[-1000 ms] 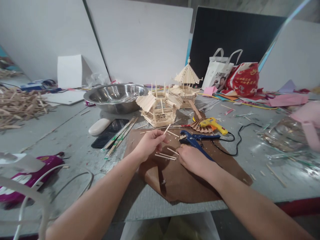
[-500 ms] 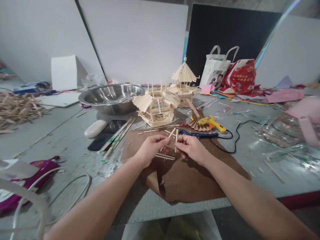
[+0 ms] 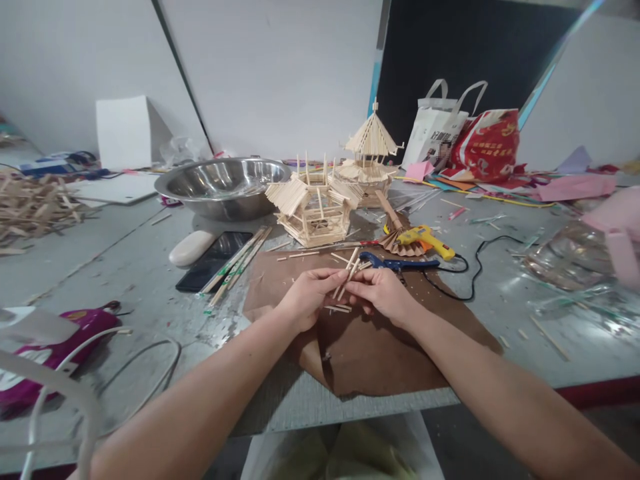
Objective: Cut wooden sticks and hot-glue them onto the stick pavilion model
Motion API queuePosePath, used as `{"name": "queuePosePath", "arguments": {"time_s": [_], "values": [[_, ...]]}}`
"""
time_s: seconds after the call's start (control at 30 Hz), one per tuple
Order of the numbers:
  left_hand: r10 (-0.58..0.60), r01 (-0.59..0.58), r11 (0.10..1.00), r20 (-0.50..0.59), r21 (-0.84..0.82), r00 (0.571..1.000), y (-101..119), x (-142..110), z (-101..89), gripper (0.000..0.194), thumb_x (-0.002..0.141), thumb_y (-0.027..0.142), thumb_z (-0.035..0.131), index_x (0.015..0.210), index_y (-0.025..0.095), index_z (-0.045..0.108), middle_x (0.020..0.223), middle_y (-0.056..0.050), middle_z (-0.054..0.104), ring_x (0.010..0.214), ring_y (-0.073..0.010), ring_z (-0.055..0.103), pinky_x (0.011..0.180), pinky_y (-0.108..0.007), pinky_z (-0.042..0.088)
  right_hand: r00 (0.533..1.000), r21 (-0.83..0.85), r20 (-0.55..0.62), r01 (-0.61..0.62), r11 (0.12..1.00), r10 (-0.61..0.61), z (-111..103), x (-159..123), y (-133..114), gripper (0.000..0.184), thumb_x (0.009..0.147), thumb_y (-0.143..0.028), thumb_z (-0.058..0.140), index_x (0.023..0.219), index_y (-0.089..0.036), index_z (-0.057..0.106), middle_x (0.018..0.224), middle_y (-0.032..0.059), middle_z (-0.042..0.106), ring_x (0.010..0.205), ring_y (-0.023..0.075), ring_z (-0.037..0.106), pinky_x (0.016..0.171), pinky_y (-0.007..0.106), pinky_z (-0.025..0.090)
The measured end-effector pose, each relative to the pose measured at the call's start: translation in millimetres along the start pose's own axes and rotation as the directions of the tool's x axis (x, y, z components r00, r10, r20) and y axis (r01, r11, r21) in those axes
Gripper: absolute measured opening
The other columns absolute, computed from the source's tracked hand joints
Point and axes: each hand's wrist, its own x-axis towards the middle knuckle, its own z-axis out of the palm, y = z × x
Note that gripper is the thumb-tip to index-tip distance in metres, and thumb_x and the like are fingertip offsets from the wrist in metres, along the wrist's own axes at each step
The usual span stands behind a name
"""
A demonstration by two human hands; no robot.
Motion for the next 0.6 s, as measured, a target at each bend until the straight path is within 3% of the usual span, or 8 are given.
{"name": "queuePosePath", "arguments": {"time_s": [0.47,0.6], "values": [[0.003,-0.003,1.0,-0.024,0.004,1.0,-2.7,-1.0,5.9,0.021,0.063,0.022,0.063,0.08,0.01,0.064,0.061,-0.005,0.063,0.051,-0.0101,0.057,0.053,-0.023,0.05,0.999,-0.03,-0.001,-0.047,0.998,0.047,-2.2,0.9,1.5,0.027,0.065,-0.039,0.057,0.069,-0.013,0.063,0.042,-0.004,0.05,0.029,0.002,0.032,0.03,0.016,0.021],[-0.008,0.009,1.0,-0.021,0.027,1.0,-2.7,-0.6,4.4,0.023,0.062,0.023,0.065,0.08,0.01,0.063,0.062,-0.004,0.063,0.052,-0.011,0.058,0.051,-0.021,0.049,1.0,-0.103,-0.008,0.001,0.995,-0.002,-2.9,0.6,2.8,0.03,0.066,-0.041,0.056,0.068,-0.013,0.064,0.041,-0.0036,0.049,0.033,0.0033,0.034,0.034,0.017,0.024]]}}
